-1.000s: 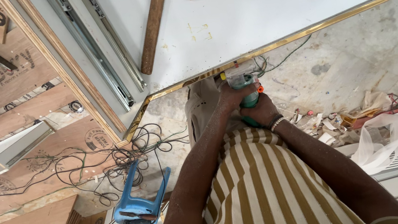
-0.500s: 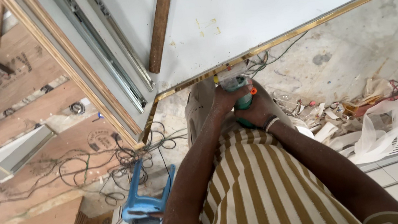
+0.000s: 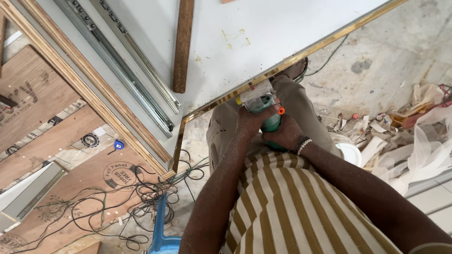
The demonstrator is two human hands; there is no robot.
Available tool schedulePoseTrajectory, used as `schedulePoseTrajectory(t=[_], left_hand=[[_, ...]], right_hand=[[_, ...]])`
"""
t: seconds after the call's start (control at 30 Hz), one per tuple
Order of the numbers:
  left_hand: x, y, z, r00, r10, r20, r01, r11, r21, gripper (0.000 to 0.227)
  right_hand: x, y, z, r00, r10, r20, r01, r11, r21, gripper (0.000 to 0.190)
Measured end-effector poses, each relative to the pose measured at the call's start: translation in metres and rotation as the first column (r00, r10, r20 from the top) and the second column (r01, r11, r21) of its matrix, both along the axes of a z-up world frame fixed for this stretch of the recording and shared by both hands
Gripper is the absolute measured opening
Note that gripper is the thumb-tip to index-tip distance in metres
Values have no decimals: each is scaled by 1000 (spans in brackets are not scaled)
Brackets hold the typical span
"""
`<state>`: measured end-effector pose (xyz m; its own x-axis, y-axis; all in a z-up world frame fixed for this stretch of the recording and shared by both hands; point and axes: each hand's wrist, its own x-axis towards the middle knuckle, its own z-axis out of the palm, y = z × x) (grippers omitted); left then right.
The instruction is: The person uses a handheld electric grinder to smooth the edge of a wooden frame attached to a white panel. They move the tool along the edge, generating sawdust, and occasionally pause to wipe the surface with their hand.
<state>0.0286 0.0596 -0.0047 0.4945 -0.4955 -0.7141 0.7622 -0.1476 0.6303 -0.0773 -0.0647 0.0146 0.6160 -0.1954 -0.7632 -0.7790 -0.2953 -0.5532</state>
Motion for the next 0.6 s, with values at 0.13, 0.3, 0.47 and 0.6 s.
schedulePoseTrajectory(t=[0.13,0.3,0.47,0.6], left_hand=[[-4,-3,-1,1000,-11,6,10,999,47,44],[-8,-10,-16,997,-81,-6,81,986,143,52],[-21,-20,-36,999,-52,-17,53,992,113,64],[-33,-45,-56,999,-36,-2,35,952,304,85]], right_hand=[[-3,-6,-6,998,10,-63,-8,999,38,50],[-6,-14,-8,1000,2,-11,-1,1000,26,51],[0,-25,-3,996,22,-85,-20,999,27,48],[19,-47,27,988,-129,88,106,968,226,57]])
